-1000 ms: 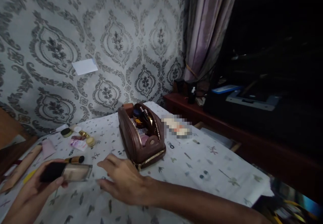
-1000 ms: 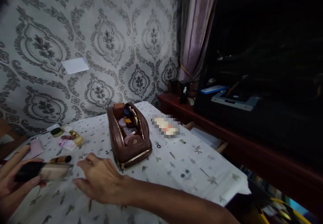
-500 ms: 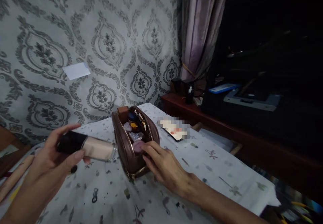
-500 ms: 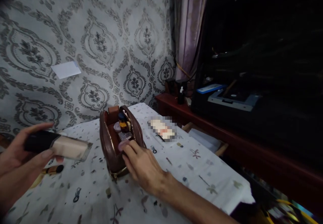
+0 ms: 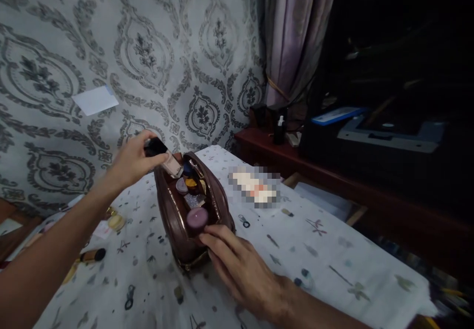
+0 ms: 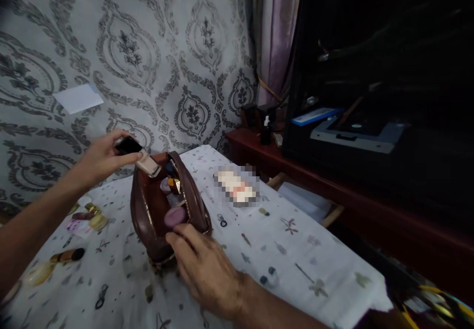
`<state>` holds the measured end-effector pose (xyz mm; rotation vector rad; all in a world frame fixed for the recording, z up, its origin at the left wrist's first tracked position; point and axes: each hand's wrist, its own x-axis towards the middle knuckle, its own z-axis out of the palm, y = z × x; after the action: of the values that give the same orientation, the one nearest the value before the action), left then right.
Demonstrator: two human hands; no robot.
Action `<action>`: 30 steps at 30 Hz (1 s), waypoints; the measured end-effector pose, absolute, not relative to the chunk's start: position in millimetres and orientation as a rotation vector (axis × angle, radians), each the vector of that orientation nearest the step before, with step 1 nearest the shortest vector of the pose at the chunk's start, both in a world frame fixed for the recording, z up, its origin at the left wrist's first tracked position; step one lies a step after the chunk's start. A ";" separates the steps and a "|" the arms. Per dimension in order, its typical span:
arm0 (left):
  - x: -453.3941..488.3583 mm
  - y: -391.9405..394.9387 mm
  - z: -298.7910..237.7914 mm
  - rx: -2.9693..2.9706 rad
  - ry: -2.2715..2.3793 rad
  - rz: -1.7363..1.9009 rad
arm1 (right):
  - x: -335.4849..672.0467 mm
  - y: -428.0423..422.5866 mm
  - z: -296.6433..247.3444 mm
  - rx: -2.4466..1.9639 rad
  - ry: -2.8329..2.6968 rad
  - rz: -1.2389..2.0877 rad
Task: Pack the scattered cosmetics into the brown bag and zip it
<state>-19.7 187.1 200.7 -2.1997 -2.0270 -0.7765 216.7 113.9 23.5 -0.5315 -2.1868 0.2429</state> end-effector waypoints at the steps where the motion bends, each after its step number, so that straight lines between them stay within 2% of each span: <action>1: -22.0 197.4 198.9 -2.170 -2.069 -0.649 | 217.3 113.7 23.0 -0.533 -2.191 0.248; 9: -16.2 248.7 190.5 -2.111 -2.085 0.187 | 220.3 112.6 22.2 -0.587 -2.206 0.275; 14: -6.0 265.4 189.1 -2.069 -1.992 0.523 | 220.7 111.4 21.3 -0.608 -2.193 0.247; 30: -3.9 284.5 163.3 -2.010 -1.961 0.761 | 222.1 111.5 16.1 -0.595 -2.175 0.255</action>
<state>-3.9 284.5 163.3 -2.0103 -1.9609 0.7607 222.1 111.5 16.1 -0.5952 -2.1747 0.2551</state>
